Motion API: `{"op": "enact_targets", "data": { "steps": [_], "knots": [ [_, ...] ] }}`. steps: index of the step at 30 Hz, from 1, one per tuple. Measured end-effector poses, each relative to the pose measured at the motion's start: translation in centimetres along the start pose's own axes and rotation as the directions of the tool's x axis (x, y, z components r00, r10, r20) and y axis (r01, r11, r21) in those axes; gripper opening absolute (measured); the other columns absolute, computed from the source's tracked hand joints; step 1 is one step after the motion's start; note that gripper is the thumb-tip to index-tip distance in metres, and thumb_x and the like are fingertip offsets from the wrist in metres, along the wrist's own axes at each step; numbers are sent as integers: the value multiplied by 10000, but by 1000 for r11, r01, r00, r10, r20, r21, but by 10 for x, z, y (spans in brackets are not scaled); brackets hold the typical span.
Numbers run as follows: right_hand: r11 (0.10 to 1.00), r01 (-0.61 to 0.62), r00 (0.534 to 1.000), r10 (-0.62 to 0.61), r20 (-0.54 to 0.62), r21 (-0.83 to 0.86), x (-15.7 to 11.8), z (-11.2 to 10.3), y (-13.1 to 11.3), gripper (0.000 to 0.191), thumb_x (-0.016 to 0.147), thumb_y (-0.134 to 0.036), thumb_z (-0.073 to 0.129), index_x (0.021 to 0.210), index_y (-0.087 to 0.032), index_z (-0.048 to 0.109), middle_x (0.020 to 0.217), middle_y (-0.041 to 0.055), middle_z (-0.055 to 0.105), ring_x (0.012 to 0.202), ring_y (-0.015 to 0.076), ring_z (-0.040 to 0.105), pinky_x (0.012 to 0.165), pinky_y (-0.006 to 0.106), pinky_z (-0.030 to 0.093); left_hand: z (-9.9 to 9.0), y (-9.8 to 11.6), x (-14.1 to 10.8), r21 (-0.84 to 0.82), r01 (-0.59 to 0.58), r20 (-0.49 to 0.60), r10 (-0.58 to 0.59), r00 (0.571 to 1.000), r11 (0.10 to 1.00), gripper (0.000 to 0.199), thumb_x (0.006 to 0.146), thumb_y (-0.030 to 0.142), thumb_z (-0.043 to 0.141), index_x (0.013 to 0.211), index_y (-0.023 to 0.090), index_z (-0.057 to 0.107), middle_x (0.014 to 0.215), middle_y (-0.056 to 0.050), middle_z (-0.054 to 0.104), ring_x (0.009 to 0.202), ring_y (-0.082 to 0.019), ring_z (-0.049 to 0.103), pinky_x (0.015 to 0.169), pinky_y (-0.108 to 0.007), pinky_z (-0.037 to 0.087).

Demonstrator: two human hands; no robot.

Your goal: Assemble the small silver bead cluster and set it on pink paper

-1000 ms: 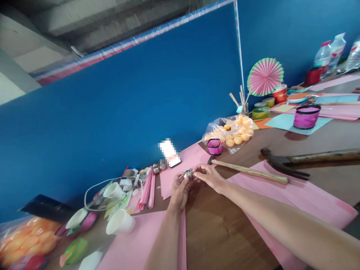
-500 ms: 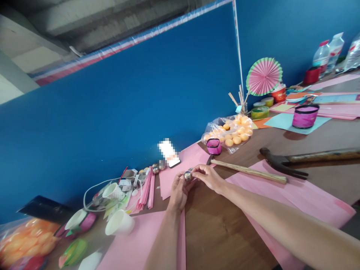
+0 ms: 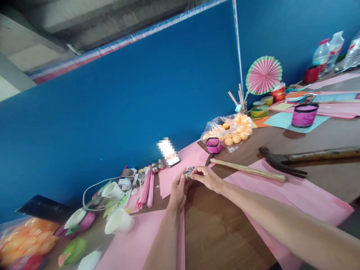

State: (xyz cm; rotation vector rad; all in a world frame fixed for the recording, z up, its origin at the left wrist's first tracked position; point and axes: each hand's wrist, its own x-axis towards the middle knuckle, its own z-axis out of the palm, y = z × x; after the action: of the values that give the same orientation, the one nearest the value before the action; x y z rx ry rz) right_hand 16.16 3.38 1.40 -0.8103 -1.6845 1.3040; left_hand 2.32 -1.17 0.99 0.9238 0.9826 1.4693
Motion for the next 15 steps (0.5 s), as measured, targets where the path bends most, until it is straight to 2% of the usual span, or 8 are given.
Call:
{"op": "enact_targets", "data": {
  "steps": [9,15],
  "knots": [
    [1000,-15,1000,15,-8,-8,0,0,2,267,717,-418,573,739,-157,625,751,21,626,760,176,543,750,297,408,-1,-1,1,11,-27,2,27,1000,1000,336,738,351,585,1029,185,604,1029,-86,637,927,-192,587,851,-358,432],
    [1000,-6,1000,6,5,-9,0,0,3,252,727,-392,569,750,-149,632,763,22,638,773,176,548,759,293,405,-2,-3,2,13,-27,0,27,1000,1000,354,742,341,583,1062,189,596,1034,-89,637,929,-197,589,853,-367,434]
  ]
}}
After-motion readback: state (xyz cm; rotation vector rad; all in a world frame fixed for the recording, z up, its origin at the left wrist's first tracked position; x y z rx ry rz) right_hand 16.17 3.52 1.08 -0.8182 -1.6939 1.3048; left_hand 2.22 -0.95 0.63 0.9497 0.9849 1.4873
